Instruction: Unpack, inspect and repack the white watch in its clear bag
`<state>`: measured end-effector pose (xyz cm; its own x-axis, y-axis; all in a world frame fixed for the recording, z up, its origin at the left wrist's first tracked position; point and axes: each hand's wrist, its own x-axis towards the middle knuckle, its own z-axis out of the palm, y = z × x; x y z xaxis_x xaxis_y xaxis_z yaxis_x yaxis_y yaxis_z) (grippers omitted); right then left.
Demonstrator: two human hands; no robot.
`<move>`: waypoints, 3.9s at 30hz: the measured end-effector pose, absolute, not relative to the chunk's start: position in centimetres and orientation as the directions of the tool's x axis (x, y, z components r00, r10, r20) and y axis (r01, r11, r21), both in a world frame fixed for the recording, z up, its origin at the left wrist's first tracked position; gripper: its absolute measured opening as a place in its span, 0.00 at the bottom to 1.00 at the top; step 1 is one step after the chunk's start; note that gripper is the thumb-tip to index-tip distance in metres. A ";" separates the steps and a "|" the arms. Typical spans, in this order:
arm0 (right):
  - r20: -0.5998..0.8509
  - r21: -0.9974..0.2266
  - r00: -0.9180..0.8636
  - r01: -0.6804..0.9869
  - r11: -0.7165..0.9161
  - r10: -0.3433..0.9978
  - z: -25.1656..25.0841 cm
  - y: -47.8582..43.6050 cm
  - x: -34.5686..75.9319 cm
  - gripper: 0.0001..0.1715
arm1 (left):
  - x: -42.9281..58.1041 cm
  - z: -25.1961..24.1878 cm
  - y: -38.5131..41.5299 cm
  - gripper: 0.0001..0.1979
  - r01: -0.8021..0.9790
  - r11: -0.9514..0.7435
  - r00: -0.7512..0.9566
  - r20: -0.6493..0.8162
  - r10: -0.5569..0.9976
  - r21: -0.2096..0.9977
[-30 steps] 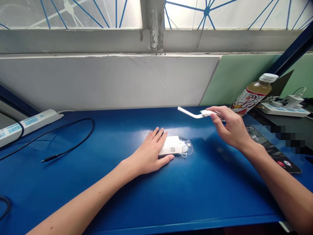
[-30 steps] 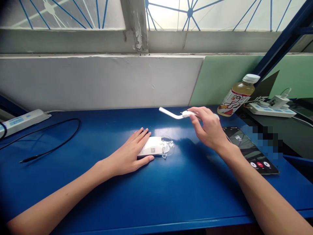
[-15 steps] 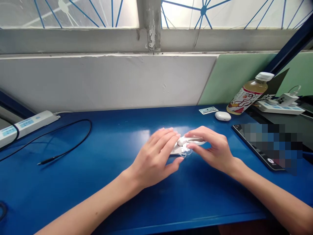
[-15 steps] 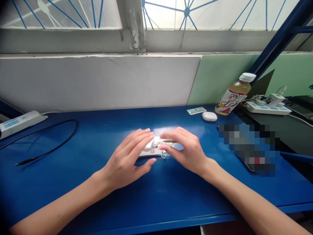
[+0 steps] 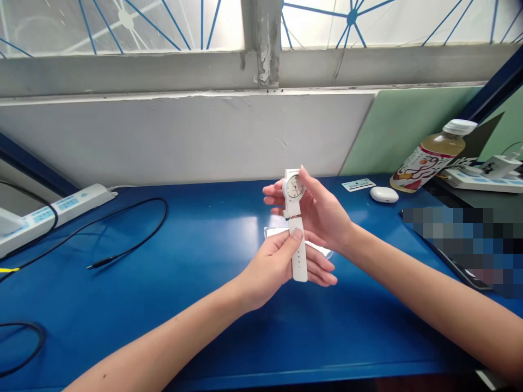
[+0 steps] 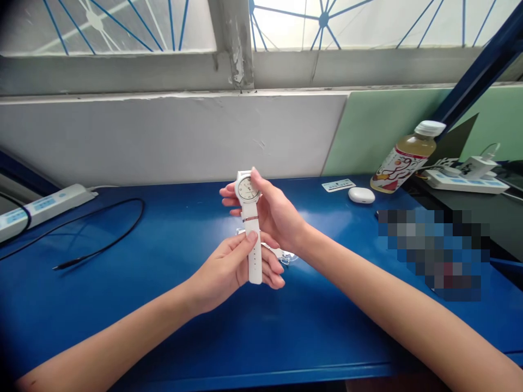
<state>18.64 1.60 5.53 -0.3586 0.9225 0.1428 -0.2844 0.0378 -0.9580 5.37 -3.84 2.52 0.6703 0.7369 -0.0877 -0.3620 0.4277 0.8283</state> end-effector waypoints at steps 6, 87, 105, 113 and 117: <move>-0.035 -0.815 -0.599 -0.446 -0.369 0.800 4.3 1.6 19.2 0.33 | 5.4 1.7 -3.3 0.21 -0.370 0.542 0.681 -0.177 0.711 0.755; 0.024 -0.850 -0.596 -0.435 -0.298 0.803 4.9 2.1 20.8 0.24 | 5.8 1.5 -3.5 0.23 -0.249 0.374 0.538 -0.194 0.821 0.894; 0.007 -0.839 -0.585 -0.445 -0.313 0.811 4.7 2.0 20.7 0.27 | 5.8 1.6 -3.3 0.22 -0.265 0.409 0.576 -0.197 0.793 0.873; 0.153 -0.958 -0.438 -0.285 0.024 0.886 6.1 2.2 21.6 0.21 | 3.7 2.6 -1.9 0.14 0.079 -0.171 0.353 0.132 0.926 0.982; 0.357 -0.903 -0.295 0.135 0.408 0.886 6.5 0.3 23.8 0.17 | 2.7 2.0 -1.2 0.12 0.349 -0.476 0.236 0.416 0.878 0.807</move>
<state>23.84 0.27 6.50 -0.2948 0.8865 0.3568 0.1354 0.4083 -0.9027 2.74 -1.19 2.04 0.2355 0.8781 0.4165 0.3491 -0.4764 0.8070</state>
